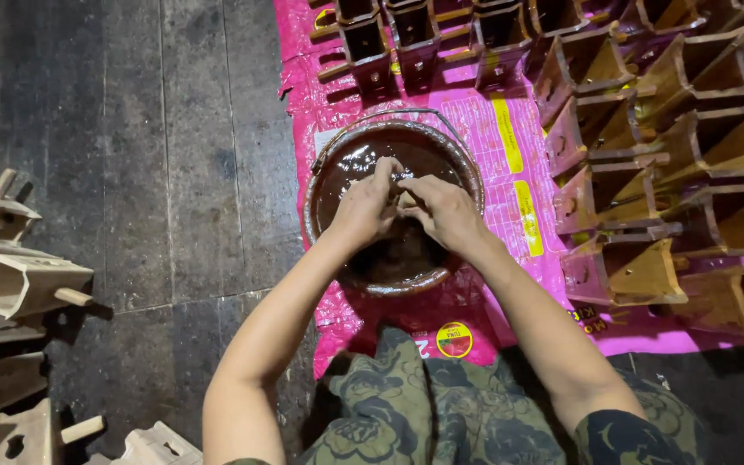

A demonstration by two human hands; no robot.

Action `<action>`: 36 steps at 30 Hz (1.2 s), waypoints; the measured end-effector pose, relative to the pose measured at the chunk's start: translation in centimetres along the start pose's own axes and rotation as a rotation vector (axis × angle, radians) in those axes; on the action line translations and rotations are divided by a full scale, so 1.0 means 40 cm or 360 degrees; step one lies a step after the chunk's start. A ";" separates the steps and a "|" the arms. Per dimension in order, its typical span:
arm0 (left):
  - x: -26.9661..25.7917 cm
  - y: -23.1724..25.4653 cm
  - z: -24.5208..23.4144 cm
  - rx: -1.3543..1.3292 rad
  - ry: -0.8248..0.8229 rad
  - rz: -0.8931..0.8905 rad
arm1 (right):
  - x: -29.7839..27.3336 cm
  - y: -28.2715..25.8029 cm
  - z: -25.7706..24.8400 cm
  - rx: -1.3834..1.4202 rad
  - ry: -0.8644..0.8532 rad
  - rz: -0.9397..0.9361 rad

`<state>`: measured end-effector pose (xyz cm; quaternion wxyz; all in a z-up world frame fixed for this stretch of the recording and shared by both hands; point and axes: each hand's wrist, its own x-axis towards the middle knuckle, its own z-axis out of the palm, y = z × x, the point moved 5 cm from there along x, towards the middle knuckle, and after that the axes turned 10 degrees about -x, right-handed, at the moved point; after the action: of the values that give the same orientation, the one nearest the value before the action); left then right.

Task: Staining small wooden birdhouses by dipping them into a bowl of dark finish and arranging them on a plastic sheet to dry.

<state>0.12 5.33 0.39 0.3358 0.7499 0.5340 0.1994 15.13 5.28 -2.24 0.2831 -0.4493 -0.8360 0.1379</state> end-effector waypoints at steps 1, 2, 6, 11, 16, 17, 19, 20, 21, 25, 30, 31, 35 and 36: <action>-0.010 0.000 -0.031 -0.0009 0.0004 -0.0005 | 0.008 -0.020 -0.012 -0.0002 -0.0010 -0.0004; -0.020 -0.003 -0.068 0.0134 0.0079 -0.0052 | 0.016 -0.040 -0.023 0.0004 -0.0016 -0.0012; -0.124 -0.046 -0.219 -0.0348 0.0871 -0.0037 | 0.033 -0.090 -0.023 -0.0147 -0.0145 -0.0078; -0.304 -0.221 -0.303 -0.0761 0.1190 -0.0232 | 0.040 -0.111 0.030 -0.0406 -0.0205 -0.0137; -0.430 -0.408 -0.308 -0.0999 0.1243 -0.0420 | 0.054 -0.109 0.088 -0.0528 -0.0280 -0.0113; -0.444 -0.427 -0.305 -0.1039 0.1239 -0.0440 | 0.057 -0.116 0.088 -0.0540 -0.0263 -0.0129; -0.464 -0.441 -0.305 -0.1080 0.1240 -0.0462 | 0.060 -0.121 0.098 -0.0550 -0.0248 -0.0151; -0.468 -0.436 -0.305 -0.1105 0.1229 -0.0467 | 0.060 -0.117 0.108 -0.0552 -0.0244 -0.0136; -0.469 -0.430 -0.303 -0.1131 0.1212 -0.0469 | 0.057 -0.109 0.115 -0.0557 -0.0239 -0.0117; -0.448 -0.360 -0.289 -0.1157 0.1170 -0.0475 | 0.061 -0.142 0.031 -0.0534 -0.0170 -0.0055; -0.396 -0.242 -0.233 -0.1305 0.1062 -0.0378 | 0.021 -0.118 -0.043 -0.0085 0.0214 0.0129; -0.388 -0.216 -0.219 -0.1308 0.1055 -0.0375 | 0.008 -0.118 -0.047 -0.0090 0.0217 0.0135; -0.349 -0.155 -0.136 -0.1614 0.0942 -0.0436 | -0.054 -0.115 -0.089 0.0134 0.0543 0.0279; -0.339 -0.147 -0.112 -0.1704 0.0900 -0.0435 | -0.072 -0.115 -0.101 0.0179 0.0640 0.0348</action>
<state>-11.51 -4.85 0.09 0.5333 0.3204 0.5196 0.5857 15.72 0.22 2.22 0.4519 -0.5392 -0.7002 0.1218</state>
